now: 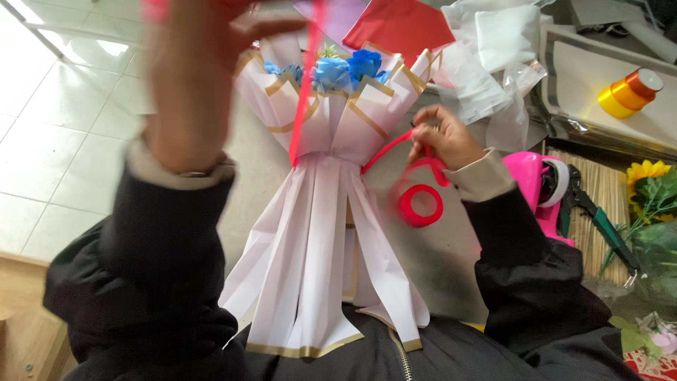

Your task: The person ties a pink ribbon around a bouquet of blue roses, cutting the ribbon with scissors and then manipulating the ribbon by hand to form a bow.

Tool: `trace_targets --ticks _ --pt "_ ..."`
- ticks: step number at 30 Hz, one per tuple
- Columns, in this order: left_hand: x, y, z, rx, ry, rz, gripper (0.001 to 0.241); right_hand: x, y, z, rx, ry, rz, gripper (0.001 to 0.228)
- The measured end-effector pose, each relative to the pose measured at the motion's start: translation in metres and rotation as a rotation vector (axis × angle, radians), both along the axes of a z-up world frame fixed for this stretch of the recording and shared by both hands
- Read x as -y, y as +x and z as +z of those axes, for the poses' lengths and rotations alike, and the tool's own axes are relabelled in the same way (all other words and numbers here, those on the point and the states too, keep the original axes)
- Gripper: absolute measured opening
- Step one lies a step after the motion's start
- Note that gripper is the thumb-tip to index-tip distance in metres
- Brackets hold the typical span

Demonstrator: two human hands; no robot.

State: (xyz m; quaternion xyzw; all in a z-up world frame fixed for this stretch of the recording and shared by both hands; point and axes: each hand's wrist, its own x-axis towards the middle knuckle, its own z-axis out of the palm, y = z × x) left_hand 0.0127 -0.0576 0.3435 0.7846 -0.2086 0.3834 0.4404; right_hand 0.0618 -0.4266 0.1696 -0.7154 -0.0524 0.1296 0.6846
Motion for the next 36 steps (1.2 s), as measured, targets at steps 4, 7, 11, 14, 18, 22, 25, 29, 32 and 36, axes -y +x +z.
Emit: trace_targets --ticks 4,7,11,14,18,22,25,29,32,36 --pt "0.083 -0.022 0.008 -0.433 -0.261 -0.848 0.078 -0.029 -0.022 0.090 0.137 0.024 0.311 0.059" --pt "0.120 -0.024 -0.003 -0.553 -0.232 -0.949 0.072 -0.039 -0.025 0.087 0.177 -0.366 0.258 0.041" --pt "0.125 -0.033 0.003 -0.364 -0.112 -0.892 0.055 -0.056 0.003 0.046 0.242 -0.180 0.218 0.034" --pt "0.099 -0.023 -0.007 -0.421 -0.033 -0.584 0.081 -0.076 0.024 0.032 0.310 0.630 0.339 0.073" --pt "0.068 0.015 -0.131 -0.499 0.357 -0.178 0.112 -0.062 -0.034 0.100 0.377 -0.334 0.284 0.028" --pt "0.099 0.014 -0.204 -0.567 0.243 -0.240 0.084 -0.082 -0.036 0.080 0.553 -0.133 0.229 0.026" --pt "0.110 0.020 -0.224 -0.415 0.136 -0.245 0.048 -0.082 -0.030 0.051 0.665 -0.269 0.319 0.026" --pt "0.104 0.011 -0.215 -0.364 -0.005 -0.403 0.026 -0.076 -0.067 0.140 0.408 -0.486 0.874 0.060" --pt "0.093 -0.002 -0.194 -0.366 -0.050 -0.458 0.008 -0.020 -0.021 0.053 0.086 0.015 0.642 0.075" --pt "0.092 -0.003 -0.192 -0.345 -0.040 -0.507 0.007 -0.036 -0.002 -0.016 0.280 -0.455 0.453 0.056"
